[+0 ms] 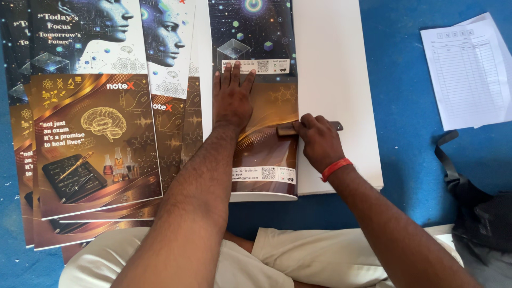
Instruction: The person sits cross-legged on the floor and repeatedly folds a printed cover onto a stack of blank pages, then uses a wooden block to press and smooth the spine. The person handles multiple book units one at a time, stacking finished copies to the side.
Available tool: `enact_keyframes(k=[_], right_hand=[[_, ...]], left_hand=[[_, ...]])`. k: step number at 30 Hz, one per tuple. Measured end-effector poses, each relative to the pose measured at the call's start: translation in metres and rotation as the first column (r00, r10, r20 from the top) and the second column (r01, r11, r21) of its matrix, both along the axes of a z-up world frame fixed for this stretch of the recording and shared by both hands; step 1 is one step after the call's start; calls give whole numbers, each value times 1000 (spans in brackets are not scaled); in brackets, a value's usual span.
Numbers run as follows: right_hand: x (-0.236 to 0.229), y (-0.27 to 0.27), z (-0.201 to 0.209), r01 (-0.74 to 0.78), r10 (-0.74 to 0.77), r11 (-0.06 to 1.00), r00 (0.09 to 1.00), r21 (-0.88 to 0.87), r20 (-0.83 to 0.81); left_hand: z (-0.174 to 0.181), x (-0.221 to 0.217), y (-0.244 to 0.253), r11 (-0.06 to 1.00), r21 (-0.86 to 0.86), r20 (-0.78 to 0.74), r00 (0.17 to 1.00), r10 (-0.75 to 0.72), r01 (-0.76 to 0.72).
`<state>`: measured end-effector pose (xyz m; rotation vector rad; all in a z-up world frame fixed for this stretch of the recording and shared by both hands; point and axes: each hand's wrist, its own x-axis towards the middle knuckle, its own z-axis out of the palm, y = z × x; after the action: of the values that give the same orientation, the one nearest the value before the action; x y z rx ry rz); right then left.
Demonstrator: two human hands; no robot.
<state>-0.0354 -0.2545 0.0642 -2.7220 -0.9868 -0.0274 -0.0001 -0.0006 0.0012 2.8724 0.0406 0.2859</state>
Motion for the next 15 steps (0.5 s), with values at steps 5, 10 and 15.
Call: enact_keyframes(k=[5, 10, 15], right_hand=[[-8, -3, 1, 9, -9, 1000, 1000, -15, -18], [-20, -5, 3, 14, -14, 1000, 1000, -14, -26], [-32, -8, 5, 33, -35, 999, 997, -30, -65]], left_hand=[[4, -2, 0, 1000, 11, -9, 1000, -2, 2], [6, -1, 0, 1000, -1, -28, 1000, -2, 2], [4, 0, 0, 1000, 24, -31, 1000, -3, 4]])
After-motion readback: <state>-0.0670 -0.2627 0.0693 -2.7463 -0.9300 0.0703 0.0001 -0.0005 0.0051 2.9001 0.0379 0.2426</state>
